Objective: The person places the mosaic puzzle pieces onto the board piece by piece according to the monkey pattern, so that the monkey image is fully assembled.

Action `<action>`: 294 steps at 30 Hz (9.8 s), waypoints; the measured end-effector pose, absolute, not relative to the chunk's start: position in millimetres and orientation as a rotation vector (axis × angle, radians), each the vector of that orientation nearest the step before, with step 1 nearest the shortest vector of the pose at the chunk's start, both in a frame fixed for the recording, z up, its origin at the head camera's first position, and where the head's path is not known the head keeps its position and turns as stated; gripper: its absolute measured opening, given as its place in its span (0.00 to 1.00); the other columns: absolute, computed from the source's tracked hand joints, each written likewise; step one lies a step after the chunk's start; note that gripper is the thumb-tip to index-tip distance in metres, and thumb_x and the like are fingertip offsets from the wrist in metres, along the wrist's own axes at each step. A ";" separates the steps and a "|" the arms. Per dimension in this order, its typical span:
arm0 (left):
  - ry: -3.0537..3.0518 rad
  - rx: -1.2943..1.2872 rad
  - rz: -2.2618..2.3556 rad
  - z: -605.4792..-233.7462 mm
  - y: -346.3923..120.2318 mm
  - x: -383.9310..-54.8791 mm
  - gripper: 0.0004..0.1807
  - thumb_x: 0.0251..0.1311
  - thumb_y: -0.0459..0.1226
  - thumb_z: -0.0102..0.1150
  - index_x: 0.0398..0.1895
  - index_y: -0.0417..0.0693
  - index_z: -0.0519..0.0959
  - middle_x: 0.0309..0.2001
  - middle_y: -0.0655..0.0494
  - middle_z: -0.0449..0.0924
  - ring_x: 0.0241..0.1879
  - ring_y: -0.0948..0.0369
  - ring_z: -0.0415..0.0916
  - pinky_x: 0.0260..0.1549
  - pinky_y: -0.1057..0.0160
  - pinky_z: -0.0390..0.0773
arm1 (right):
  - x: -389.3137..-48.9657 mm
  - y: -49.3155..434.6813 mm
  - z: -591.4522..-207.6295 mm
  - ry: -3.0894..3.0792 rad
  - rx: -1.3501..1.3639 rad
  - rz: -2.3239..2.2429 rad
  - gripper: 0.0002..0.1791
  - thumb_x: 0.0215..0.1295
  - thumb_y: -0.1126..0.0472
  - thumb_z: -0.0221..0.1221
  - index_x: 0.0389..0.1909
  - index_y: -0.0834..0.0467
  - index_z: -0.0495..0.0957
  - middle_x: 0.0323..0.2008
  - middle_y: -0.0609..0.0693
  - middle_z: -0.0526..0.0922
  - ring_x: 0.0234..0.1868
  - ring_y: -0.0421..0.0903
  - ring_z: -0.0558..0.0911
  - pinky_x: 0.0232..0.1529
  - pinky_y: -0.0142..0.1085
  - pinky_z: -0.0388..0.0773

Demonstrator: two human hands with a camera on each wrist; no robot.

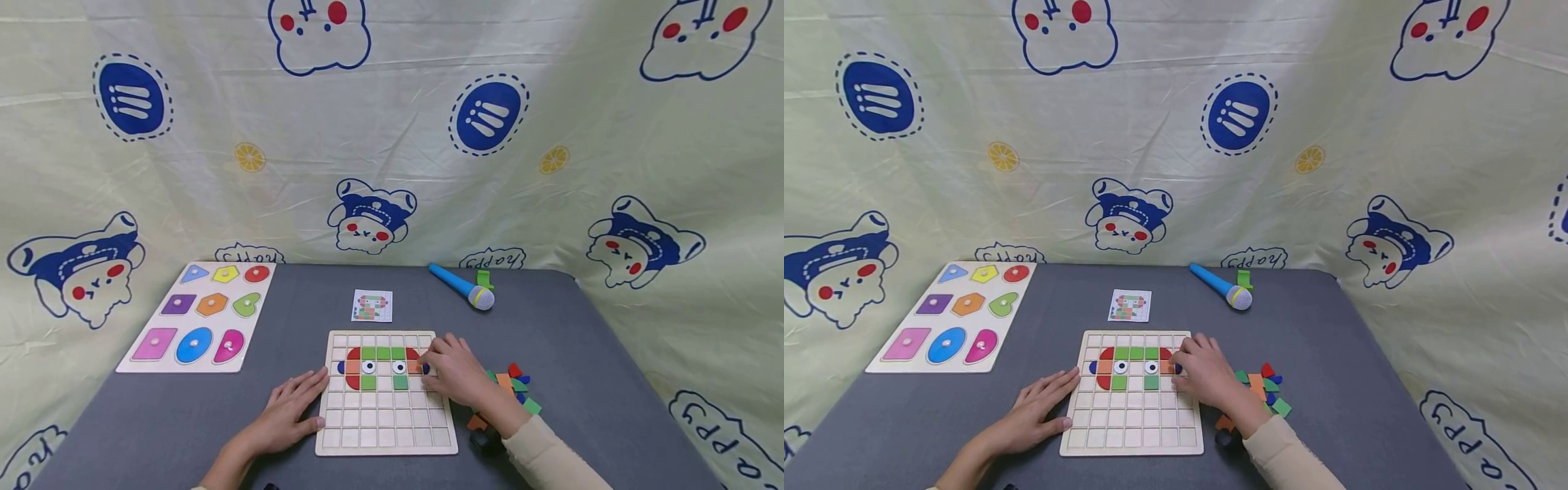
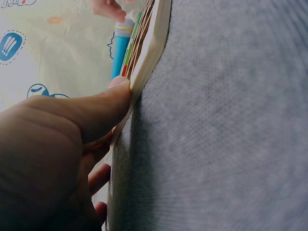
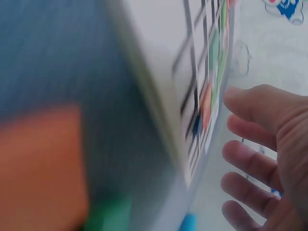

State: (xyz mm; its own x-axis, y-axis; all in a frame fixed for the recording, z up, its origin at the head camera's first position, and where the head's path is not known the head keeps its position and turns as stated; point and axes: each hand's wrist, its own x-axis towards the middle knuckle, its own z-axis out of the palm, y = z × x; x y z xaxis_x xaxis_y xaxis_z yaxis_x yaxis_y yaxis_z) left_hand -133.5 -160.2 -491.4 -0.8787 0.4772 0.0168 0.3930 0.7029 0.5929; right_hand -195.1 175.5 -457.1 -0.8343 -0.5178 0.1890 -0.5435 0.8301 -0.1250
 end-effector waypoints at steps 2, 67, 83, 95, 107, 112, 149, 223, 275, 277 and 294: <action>2.770 0.710 0.915 -491.2 -160.4 -133.7 0.38 0.60 0.50 0.57 0.71 0.47 0.59 0.73 0.52 0.55 0.71 0.45 0.51 0.60 0.35 0.49 | -198.3 187.2 -455.9 -2.858 0.795 0.241 0.13 0.51 0.52 0.69 0.39 0.48 0.84 0.34 0.43 0.75 0.37 0.41 0.64 0.42 0.39 0.62; 2.764 0.677 0.919 -489.3 -158.8 -133.1 0.38 0.59 0.48 0.58 0.71 0.48 0.58 0.73 0.53 0.55 0.71 0.45 0.50 0.60 0.35 0.50 | -195.5 307.7 -466.7 -2.992 0.237 0.189 0.10 0.53 0.52 0.67 0.32 0.52 0.83 0.34 0.51 0.78 0.40 0.53 0.70 0.39 0.49 0.63; 2.767 0.687 0.917 -491.5 -159.7 -134.1 0.38 0.59 0.49 0.58 0.71 0.48 0.59 0.73 0.53 0.55 0.71 0.45 0.50 0.61 0.35 0.48 | -189.7 235.3 -452.7 -2.806 0.577 0.219 0.14 0.48 0.49 0.70 0.36 0.48 0.84 0.32 0.44 0.75 0.37 0.44 0.68 0.38 0.41 0.62; 2.758 0.682 0.924 -491.8 -159.9 -134.0 0.38 0.59 0.49 0.58 0.71 0.48 0.58 0.74 0.53 0.55 0.72 0.45 0.50 0.61 0.35 0.47 | -185.3 184.6 -460.4 -2.846 0.736 0.278 0.14 0.48 0.48 0.70 0.37 0.46 0.84 0.31 0.42 0.74 0.38 0.41 0.66 0.41 0.40 0.62; 2.762 0.686 0.914 -491.5 -159.9 -133.9 0.39 0.59 0.50 0.57 0.71 0.48 0.58 0.73 0.53 0.55 0.71 0.45 0.50 0.60 0.35 0.49 | -186.9 167.3 -471.7 -2.842 0.813 0.314 0.12 0.50 0.49 0.69 0.36 0.45 0.84 0.31 0.40 0.74 0.35 0.39 0.63 0.38 0.36 0.58; 2.764 0.679 0.917 -490.4 -159.8 -133.4 0.39 0.59 0.49 0.58 0.71 0.48 0.58 0.73 0.53 0.55 0.71 0.45 0.50 0.61 0.35 0.48 | -186.2 165.1 -471.7 -2.849 0.824 0.313 0.12 0.50 0.49 0.69 0.36 0.46 0.84 0.31 0.40 0.74 0.35 0.39 0.63 0.38 0.36 0.58; 2.765 0.685 0.920 -490.0 -159.5 -133.3 0.38 0.59 0.49 0.57 0.71 0.48 0.59 0.73 0.53 0.55 0.71 0.45 0.50 0.60 0.35 0.48 | -191.9 186.4 -459.9 -2.864 0.708 0.304 0.13 0.50 0.49 0.70 0.37 0.46 0.84 0.32 0.43 0.75 0.40 0.42 0.68 0.43 0.41 0.64; 2.773 0.690 0.917 -490.5 -158.6 -133.1 0.38 0.59 0.49 0.58 0.71 0.48 0.59 0.73 0.53 0.56 0.71 0.45 0.51 0.59 0.35 0.50 | -204.7 272.4 -464.6 -3.003 0.978 0.251 0.18 0.56 0.59 0.64 0.48 0.42 0.82 0.41 0.43 0.77 0.40 0.41 0.66 0.40 0.39 0.63; 2.815 0.714 0.905 -490.8 -158.3 -131.2 0.37 0.59 0.47 0.59 0.70 0.46 0.61 0.72 0.51 0.58 0.70 0.45 0.53 0.58 0.36 0.52 | -168.9 111.0 -463.5 -2.755 0.935 0.377 0.12 0.51 0.50 0.68 0.36 0.47 0.84 0.33 0.41 0.76 0.39 0.40 0.68 0.45 0.40 0.68; 2.813 0.716 0.902 -490.9 -158.3 -131.2 0.37 0.59 0.47 0.58 0.70 0.46 0.61 0.72 0.51 0.58 0.70 0.45 0.53 0.58 0.36 0.52 | -168.1 103.0 -464.6 -2.759 0.940 0.369 0.11 0.51 0.50 0.67 0.36 0.47 0.84 0.33 0.41 0.76 0.38 0.40 0.68 0.44 0.39 0.67; 2.815 0.721 0.898 -491.2 -158.8 -131.8 0.37 0.59 0.47 0.58 0.70 0.47 0.61 0.72 0.51 0.58 0.70 0.45 0.54 0.58 0.36 0.52 | -166.0 72.4 -469.3 -2.810 0.931 0.242 0.09 0.51 0.49 0.66 0.33 0.45 0.84 0.32 0.41 0.76 0.38 0.41 0.68 0.41 0.35 0.65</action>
State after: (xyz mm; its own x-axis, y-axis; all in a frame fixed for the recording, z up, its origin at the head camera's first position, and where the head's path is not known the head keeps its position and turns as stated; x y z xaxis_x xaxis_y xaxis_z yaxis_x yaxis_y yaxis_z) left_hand -131.8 -158.8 -491.2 -0.8830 0.4670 0.0476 0.4083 0.7139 0.5688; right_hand -166.0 72.4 -469.3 -0.7902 -0.5750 0.2123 -0.6028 0.7916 -0.0998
